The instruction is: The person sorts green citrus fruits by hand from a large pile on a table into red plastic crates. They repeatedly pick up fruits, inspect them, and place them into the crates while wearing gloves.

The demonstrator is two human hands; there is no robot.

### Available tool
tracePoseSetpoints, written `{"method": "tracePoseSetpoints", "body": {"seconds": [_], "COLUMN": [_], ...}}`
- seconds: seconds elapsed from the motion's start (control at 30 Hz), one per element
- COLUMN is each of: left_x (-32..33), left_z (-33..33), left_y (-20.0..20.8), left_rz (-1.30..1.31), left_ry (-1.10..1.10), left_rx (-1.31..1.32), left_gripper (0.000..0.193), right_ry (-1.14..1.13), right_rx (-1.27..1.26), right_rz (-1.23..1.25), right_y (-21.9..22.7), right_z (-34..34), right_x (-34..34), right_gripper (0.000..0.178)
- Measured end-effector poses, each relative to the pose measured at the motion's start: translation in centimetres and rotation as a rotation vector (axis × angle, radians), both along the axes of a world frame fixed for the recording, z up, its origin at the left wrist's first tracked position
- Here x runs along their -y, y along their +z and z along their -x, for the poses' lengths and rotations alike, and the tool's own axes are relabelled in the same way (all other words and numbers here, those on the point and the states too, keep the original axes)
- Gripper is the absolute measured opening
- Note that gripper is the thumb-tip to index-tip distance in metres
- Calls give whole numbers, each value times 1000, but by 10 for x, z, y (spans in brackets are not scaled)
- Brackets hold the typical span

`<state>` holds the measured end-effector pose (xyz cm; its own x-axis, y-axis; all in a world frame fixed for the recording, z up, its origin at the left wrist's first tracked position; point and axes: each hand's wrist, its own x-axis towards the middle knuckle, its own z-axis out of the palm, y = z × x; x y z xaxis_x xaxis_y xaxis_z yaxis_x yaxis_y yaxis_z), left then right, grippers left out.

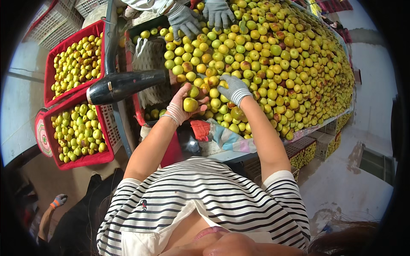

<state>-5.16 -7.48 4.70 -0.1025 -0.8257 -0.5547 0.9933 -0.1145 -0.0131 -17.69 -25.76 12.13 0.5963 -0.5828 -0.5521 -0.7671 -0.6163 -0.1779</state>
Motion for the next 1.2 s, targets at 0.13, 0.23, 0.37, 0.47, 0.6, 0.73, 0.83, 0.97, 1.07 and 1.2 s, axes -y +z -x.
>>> {"method": "tracePoseSetpoints", "body": {"seconds": [0.13, 0.23, 0.37, 0.47, 0.6, 0.73, 0.83, 0.97, 1.07, 1.2], "left_x": [0, -1, -2, -6, -8, -4, -7, -8, -8, -11], "left_z": [-1, -3, -3, -7, -8, 0, 1, -1, 1, 0], "left_y": [0, -3, 13, 16, 15, -2, -7, -2, 11, 28], "left_rz": [39, 22, -39, 15, -38, 63, 132, 208, 253, 310], "left_ry": [-36, -66, -23, -35, 32, -13, -56, -139, -207, -217], "left_rx": [-49, -40, 34, -33, -83, -102, 5, 106, 169, 205], "left_gripper": [59, 58, 54, 54, 47, 45, 47, 63, 67, 74], "right_ry": [-30, -64, -8, 193, -49, -25, -36, -64, -154, -17], "right_rx": [313, 551, 562, 779, 620, 36, -179, -76, 294, 317], "right_rz": [-115, -150, -137, -224, 124, 157, 143, 43, -110, 1], "right_y": [-11, -22, -23, -11, 45, 39, 29, 15, 19, 23], "right_z": [7, 4, 5, 10, 63, 108, 82, 69, 62, 22], "right_x": [-10, -31, -69, -72, -32, -44, -73, -65, -57, -77], "right_gripper": [45, 43, 38, 30, 14, 36, 59, 57, 59, 59]}}
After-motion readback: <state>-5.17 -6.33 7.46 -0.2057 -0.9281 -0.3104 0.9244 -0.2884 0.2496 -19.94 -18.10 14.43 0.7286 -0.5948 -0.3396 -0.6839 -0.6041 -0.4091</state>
